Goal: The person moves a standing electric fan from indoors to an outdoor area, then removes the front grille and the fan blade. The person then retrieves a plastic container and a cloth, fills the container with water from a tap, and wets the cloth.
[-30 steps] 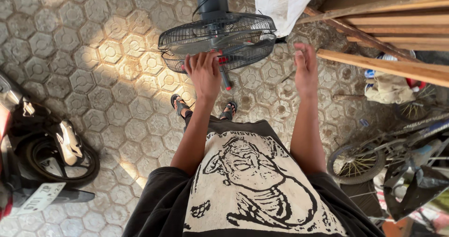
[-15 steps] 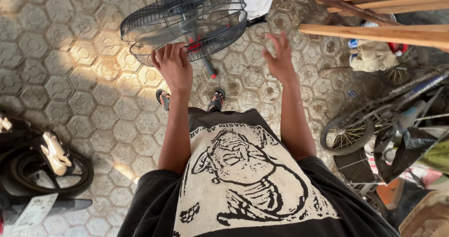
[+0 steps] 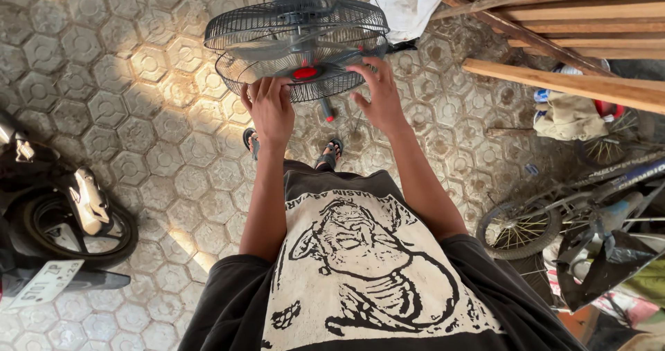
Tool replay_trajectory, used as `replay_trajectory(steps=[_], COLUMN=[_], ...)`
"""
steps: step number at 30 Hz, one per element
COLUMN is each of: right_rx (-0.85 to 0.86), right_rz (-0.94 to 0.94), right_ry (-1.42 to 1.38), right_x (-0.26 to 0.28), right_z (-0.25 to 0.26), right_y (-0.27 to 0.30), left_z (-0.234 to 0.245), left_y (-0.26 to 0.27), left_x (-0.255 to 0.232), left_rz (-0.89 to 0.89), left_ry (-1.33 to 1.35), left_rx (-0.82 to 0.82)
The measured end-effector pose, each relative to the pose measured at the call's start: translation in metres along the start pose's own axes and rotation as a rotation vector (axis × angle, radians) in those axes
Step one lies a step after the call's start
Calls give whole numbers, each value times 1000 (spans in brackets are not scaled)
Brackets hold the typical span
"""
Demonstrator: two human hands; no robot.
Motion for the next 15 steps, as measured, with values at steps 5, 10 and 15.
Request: replay_trajectory(steps=[5,10,15], right_rx=[-61,-79,-119], right_rz=[42,62,49], right_ry=[-29,-60,-311], right_x=[-2,3,0], right_z=[-2,-3,-4], right_y=[-7,-13,-11], left_z=[5,-2,-56], left_y=[-4,-15,-35], left_x=[2,-16,-69], left_rz=[30,-23,-137], left_ry=[-38,-63,-189], left_rx=[57,115,292])
Point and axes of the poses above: each hand's wrist, its own y-axis away from the middle knuckle, its own z-axis out of the back of the hand, x = y × z, the point moved 7 cm from there along -y, towards the middle knuckle, and after that the axes turned 10 degrees about x, right-handed, at the moved point
